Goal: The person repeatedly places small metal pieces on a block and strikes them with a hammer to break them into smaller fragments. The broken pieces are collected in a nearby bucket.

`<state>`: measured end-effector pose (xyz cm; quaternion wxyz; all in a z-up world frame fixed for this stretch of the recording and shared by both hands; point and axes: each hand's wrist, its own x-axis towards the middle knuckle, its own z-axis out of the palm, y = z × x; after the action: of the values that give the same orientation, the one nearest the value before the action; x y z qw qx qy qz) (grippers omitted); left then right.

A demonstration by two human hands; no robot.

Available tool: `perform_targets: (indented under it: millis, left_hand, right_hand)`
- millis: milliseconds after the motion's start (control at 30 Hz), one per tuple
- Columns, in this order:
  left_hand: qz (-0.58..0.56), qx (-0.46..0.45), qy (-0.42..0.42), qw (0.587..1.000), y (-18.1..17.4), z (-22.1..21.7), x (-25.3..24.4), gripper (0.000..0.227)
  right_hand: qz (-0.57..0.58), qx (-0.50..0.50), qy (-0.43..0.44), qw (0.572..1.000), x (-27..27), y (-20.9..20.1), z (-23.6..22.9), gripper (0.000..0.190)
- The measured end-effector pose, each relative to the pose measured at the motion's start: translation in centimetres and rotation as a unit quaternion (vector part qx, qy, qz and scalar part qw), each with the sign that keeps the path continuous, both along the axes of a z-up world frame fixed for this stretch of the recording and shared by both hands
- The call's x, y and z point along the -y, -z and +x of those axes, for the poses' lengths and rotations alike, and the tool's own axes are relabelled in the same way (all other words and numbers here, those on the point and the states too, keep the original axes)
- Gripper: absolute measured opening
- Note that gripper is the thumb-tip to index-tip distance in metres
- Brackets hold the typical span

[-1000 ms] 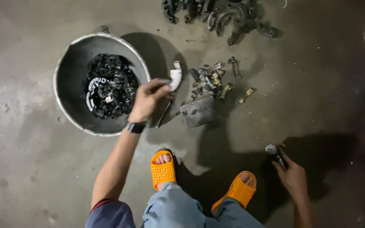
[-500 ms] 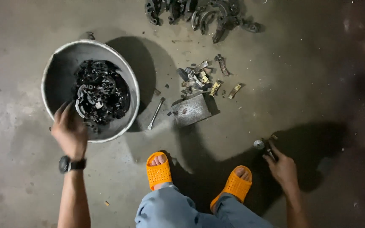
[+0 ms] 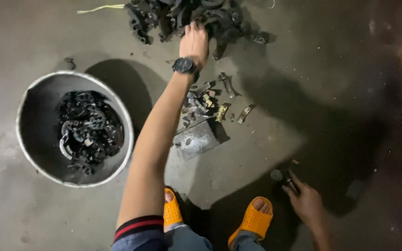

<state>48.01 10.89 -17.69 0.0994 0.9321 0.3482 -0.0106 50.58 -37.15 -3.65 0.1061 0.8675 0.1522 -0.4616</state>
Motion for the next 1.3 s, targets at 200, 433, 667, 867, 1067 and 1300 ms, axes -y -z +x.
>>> perform_targets:
  millis: [200,433,667,867,1067,1300]
  left_hand:
    - [0.045,-0.039,-0.053,0.997,1.1,1.1,-0.3,0.037]
    - [-0.631,0.417,-0.162,0.634,-9.6,-7.8,3.9,0.029]
    - [-0.723,0.523,-0.162,0.42,-9.3,-14.6,10.1,0.02]
    - [-0.732,0.512,-0.13,0.43,-11.5,-20.8,15.3,0.012]
    - [-0.399,0.276,-0.162,0.859,-10.1,-23.5,20.8,0.013]
    - [-0.283,0.138,-0.135,0.939,-6.1,-20.2,20.8,0.021]
  right_hand:
    - [0.069,-0.011,0.05,0.996,0.6,0.5,0.9,0.064]
    - [0.126,-0.033,0.117,0.985,1.7,1.3,0.9,0.059]
    - [0.236,0.032,0.087,0.967,-1.6,-3.4,-1.8,0.029]
    - [0.354,0.066,0.181,0.915,2.6,0.9,-5.7,0.024]
    - [0.482,0.054,0.15,0.861,-3.4,-0.8,-9.2,0.052]
    - [0.633,-0.095,0.195,0.743,-7.6,-5.8,-11.6,0.031]
